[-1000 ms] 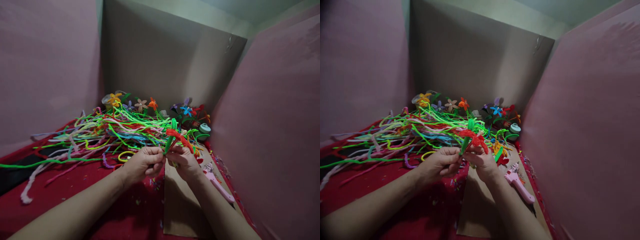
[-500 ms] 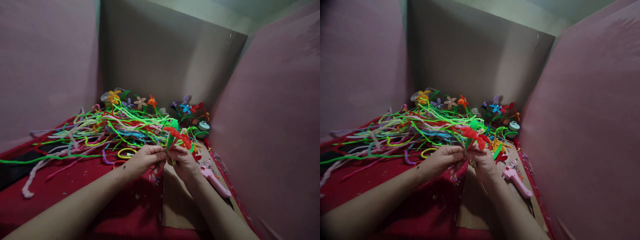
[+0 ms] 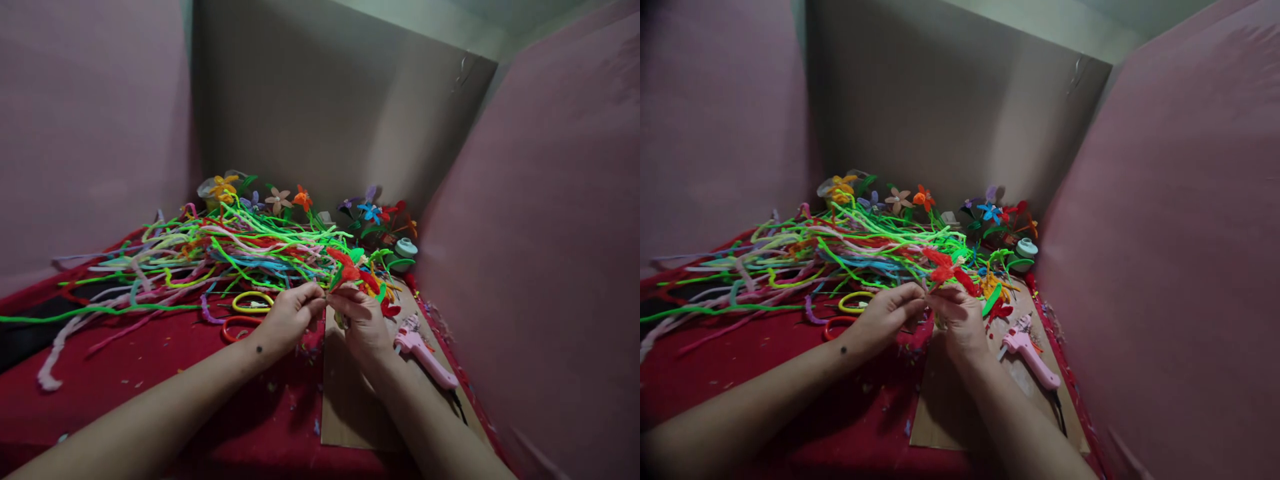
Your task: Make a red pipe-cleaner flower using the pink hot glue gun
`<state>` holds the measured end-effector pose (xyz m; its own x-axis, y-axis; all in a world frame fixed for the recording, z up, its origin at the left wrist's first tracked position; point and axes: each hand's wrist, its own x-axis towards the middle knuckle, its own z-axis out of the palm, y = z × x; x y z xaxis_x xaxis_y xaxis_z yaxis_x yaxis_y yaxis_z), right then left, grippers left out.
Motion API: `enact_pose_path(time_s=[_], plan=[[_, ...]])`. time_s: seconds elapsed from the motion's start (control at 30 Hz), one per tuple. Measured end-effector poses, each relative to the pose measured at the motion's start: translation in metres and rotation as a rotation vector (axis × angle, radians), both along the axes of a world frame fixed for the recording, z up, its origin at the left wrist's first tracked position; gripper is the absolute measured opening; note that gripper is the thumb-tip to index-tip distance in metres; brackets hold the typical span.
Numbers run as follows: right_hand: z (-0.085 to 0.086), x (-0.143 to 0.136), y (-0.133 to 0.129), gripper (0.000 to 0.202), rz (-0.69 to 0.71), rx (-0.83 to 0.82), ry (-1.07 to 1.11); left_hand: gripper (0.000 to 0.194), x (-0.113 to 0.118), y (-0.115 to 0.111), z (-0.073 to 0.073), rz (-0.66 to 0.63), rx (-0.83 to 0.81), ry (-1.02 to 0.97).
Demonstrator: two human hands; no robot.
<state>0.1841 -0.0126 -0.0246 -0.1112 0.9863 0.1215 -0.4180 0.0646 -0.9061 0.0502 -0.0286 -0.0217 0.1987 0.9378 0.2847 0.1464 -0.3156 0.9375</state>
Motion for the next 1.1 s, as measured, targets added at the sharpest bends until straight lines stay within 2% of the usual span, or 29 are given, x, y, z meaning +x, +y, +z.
enact_pose_path(time_s=[0.1, 0.23, 0.37, 0.57, 0.8, 0.87, 0.93, 1.0, 1.1], plan=[[0.003, -0.002, -0.001, 0.012, -0.011, -0.005, 0.03, 0.022, 0.003, 0.001, 0.003, -0.073, -0.156, -0.187], [0.005, -0.005, -0.002, 0.01, -0.016, -0.032, 0.051, 0.024, 0.003, 0.002, 0.001, -0.09, -0.202, -0.304], [0.008, -0.002, -0.002, 0.01, 0.047, -0.051, 0.049, 0.022, 0.0, 0.004, -0.003, -0.141, -0.255, -0.359], [0.008, 0.009, 0.004, 0.012, 0.142, 0.056, -0.037, 0.023, -0.002, 0.003, 0.001, -0.281, -0.37, -0.519], [0.011, 0.011, 0.001, 0.015, 0.276, 0.047, -0.023, 0.017, -0.005, 0.001, -0.003, -0.57, -0.498, -0.662], [0.011, 0.01, -0.001, 0.013, 0.34, 0.06, -0.031, 0.02, -0.007, 0.001, -0.005, -0.663, -0.544, -0.652], [0.009, 0.01, -0.003, 0.009, 0.347, 0.094, -0.03, 0.019, -0.009, 0.002, -0.005, -0.705, -0.568, -0.606], [0.004, 0.008, -0.003, 0.008, 0.25, 0.127, -0.026, 0.021, -0.008, 0.003, -0.002, -0.623, -0.518, -0.522], [-0.003, 0.005, -0.002, 0.008, 0.047, 0.158, -0.06, 0.025, -0.006, 0.001, 0.001, -0.272, -0.247, -0.273]])
